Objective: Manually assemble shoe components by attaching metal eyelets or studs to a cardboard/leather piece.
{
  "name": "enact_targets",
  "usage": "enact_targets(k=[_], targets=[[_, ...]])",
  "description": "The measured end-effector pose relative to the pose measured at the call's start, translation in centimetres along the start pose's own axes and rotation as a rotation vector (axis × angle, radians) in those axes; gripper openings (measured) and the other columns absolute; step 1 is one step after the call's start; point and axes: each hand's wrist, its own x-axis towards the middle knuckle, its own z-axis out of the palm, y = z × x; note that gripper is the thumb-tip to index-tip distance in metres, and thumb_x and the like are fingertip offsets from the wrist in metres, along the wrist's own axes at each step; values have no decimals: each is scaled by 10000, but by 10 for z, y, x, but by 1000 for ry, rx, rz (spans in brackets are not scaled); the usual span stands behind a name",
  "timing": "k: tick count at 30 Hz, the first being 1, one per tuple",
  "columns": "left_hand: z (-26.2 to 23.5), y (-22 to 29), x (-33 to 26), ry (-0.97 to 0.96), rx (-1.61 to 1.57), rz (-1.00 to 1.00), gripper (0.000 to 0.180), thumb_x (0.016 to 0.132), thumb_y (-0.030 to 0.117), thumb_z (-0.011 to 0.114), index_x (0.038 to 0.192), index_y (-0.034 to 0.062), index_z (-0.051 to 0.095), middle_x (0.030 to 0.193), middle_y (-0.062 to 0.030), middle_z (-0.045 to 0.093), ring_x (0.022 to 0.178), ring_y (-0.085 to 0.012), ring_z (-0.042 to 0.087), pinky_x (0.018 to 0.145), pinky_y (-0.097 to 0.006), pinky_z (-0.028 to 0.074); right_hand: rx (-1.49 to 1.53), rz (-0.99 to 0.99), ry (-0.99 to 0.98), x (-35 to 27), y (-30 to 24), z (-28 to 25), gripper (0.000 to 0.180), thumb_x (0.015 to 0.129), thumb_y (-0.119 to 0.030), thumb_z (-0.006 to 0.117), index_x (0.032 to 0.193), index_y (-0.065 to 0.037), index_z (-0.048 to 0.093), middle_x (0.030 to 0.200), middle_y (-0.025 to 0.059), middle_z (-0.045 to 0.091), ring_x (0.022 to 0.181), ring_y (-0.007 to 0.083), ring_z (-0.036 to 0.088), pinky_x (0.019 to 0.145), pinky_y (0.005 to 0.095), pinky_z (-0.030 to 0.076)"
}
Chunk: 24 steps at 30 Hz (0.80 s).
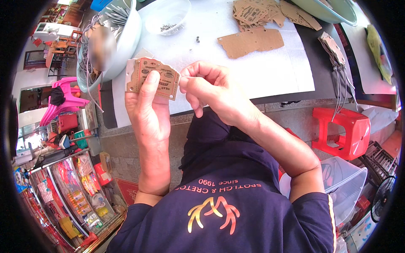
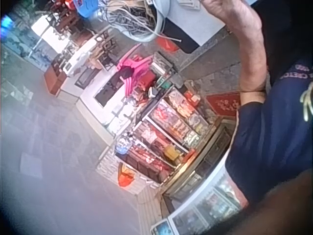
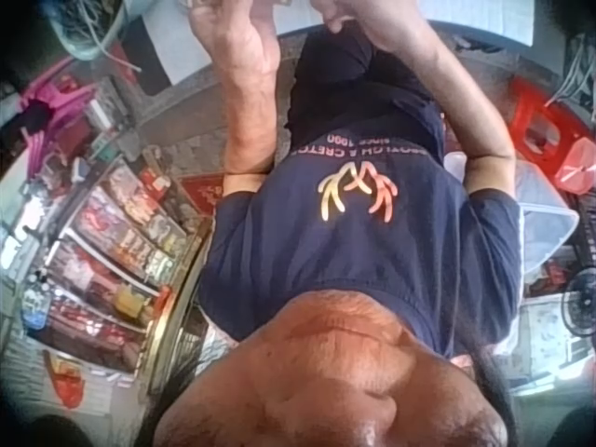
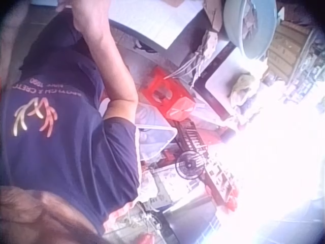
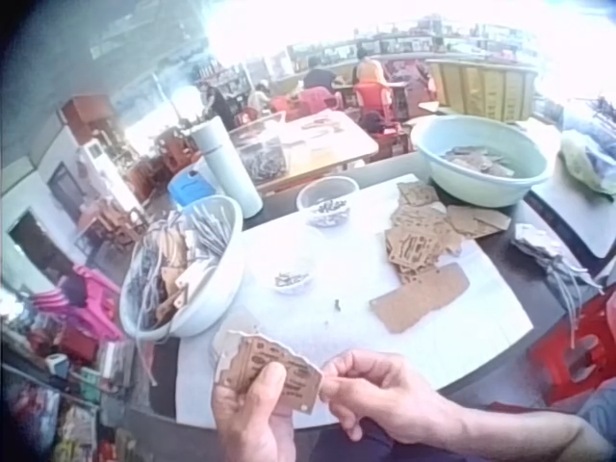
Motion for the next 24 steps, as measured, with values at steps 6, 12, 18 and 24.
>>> enact_targets(k=[6,12,18,24], targets=[[1,0,0,5,18,19,253,899,58,607,1148,32,577,1034,-43,625,931,-131,599,833,-304,490,-58,-61,28,1,0,4,190,923,-182,616,949,6,600,673,5,569,541,53,527,478,204,472],[2,-4,-1,24,49,65,258,903,59,606,1154,19,564,1046,-54,620,936,-133,596,846,-305,483,-81,-65,26,2,4,0,206,934,-203,612,952,2,604,688,2,564,551,47,520,481,207,472],[0,-8,0,8,69,114,253,912,53,591,1159,12,559,1044,-57,615,939,-134,593,849,-309,477,126,14,-18,1,-2,3,191,933,-206,624,927,-16,609,706,1,559,571,47,517,483,210,468],[3,-9,-1,18,137,171,274,922,57,580,1184,-1,528,1044,-68,605,934,-136,587,839,-303,474,130,5,-41,1,-4,3,192,937,-214,621,911,-25,611,700,-5,550,575,46,517,480,211,462]])
